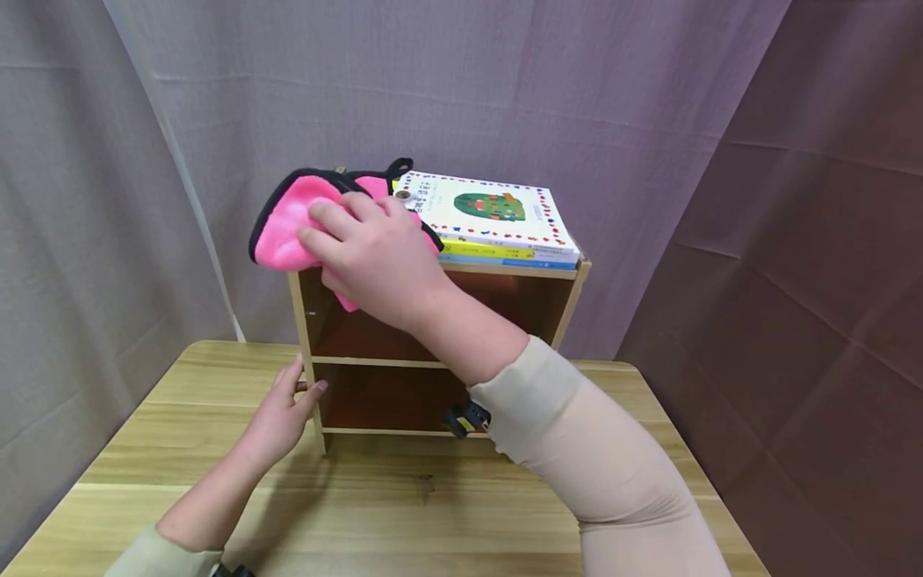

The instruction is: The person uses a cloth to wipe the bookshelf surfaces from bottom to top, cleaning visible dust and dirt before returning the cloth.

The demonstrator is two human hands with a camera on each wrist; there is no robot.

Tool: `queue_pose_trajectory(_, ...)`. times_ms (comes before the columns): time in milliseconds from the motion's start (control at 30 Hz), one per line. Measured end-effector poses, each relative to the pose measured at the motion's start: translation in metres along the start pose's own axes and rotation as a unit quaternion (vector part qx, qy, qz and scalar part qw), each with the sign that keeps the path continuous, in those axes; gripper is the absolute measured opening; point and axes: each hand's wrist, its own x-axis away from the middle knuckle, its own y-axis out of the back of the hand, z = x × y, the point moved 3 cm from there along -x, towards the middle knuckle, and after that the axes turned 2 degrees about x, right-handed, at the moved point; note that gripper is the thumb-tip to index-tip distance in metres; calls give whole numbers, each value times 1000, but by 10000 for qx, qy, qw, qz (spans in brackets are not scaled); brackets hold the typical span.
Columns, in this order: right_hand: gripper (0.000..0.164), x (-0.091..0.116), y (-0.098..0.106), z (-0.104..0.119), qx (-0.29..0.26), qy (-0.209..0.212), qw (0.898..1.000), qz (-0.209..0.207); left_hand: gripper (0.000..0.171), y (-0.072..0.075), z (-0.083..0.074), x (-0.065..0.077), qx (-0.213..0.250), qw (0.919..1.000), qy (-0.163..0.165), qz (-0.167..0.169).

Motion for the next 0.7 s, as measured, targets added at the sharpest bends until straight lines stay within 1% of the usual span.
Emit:
queue_pose_trajectory(300,27,2,7,1,125,200,9984,-509,68,-1,1,0,-21,10000,15,-3)
queue_pose_trajectory(600,26,7,19,1,-75,311,9937,-1072,68,-2,3,-1,-15,10000,73,43)
queue_pose_trajectory(700,26,10,22,1,-125,309,9926,-1166,68,-2,3,-1,-13,10000,77,34)
